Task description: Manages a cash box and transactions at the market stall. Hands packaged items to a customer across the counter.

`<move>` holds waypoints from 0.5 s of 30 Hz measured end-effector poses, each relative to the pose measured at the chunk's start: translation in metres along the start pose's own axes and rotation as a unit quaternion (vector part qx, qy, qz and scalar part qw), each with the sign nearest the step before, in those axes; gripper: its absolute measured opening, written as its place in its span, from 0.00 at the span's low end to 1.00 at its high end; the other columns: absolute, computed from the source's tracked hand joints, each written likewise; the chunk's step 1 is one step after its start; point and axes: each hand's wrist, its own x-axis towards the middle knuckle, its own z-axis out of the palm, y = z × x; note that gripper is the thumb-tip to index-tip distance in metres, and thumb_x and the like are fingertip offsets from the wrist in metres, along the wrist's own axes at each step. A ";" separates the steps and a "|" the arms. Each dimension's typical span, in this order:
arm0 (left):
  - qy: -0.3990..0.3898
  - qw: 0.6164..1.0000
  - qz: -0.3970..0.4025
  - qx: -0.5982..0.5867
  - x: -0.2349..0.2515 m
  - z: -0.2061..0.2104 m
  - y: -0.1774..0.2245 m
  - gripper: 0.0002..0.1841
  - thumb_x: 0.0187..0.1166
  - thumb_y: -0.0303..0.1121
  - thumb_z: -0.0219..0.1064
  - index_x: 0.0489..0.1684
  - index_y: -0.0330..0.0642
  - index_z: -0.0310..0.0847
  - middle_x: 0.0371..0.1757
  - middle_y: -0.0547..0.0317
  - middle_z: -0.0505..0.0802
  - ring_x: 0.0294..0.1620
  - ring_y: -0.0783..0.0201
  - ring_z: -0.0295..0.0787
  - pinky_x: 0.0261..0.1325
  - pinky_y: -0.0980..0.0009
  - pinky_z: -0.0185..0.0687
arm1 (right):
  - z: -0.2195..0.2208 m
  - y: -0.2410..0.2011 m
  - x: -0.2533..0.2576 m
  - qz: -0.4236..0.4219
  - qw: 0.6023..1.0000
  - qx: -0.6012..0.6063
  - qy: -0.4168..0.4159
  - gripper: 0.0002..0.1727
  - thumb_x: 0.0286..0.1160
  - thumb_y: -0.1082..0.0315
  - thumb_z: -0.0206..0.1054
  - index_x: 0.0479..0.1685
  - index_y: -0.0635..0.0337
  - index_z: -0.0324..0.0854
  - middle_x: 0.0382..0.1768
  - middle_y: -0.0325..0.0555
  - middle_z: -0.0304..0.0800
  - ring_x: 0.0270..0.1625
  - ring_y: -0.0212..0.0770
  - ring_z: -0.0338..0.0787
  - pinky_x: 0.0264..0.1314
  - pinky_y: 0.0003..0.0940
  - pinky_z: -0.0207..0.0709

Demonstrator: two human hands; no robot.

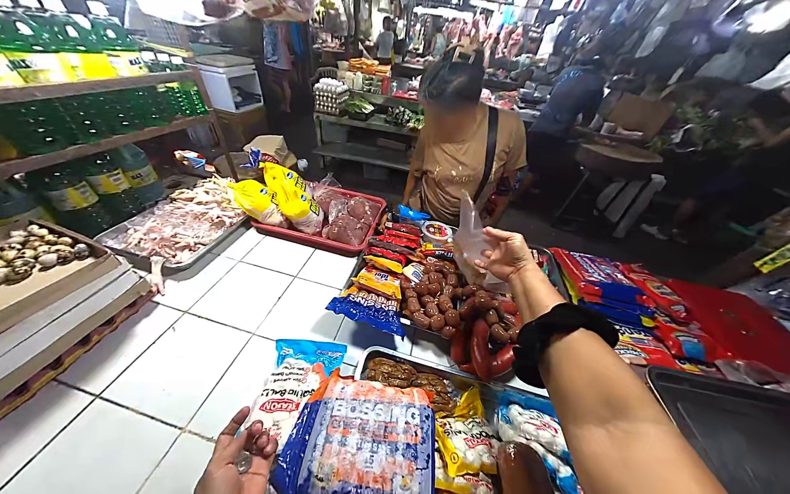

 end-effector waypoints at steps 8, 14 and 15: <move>-0.306 0.937 -0.078 -0.149 -0.047 0.027 -0.024 0.39 0.91 0.58 0.24 0.77 0.43 0.75 0.71 0.42 0.88 0.71 0.43 0.86 0.69 0.47 0.84 | 0.042 0.034 -0.146 -0.211 0.850 -0.449 -0.180 0.25 0.82 0.67 0.66 0.77 0.63 0.76 0.68 0.62 0.85 0.63 0.54 0.89 0.68 0.55 0.82; -0.466 0.865 -0.150 -0.111 -0.133 0.062 -0.065 0.39 0.89 0.61 0.24 0.85 0.46 0.66 0.77 0.43 0.84 0.77 0.46 0.82 0.74 0.54 0.80 | 0.013 0.104 -0.347 -0.464 0.696 -0.454 -0.307 0.14 0.75 0.75 0.67 0.57 0.63 0.89 0.54 0.57 0.91 0.60 0.51 0.91 0.65 0.44 0.86; -0.474 0.864 -0.155 -0.072 -0.156 0.066 -0.072 0.40 0.89 0.59 0.21 0.85 0.45 0.64 0.76 0.44 0.85 0.77 0.47 0.81 0.75 0.54 0.79 | 0.000 0.111 -0.368 -0.468 0.686 -0.484 -0.278 0.14 0.77 0.75 0.65 0.59 0.64 0.88 0.53 0.56 0.91 0.60 0.52 0.91 0.65 0.44 0.85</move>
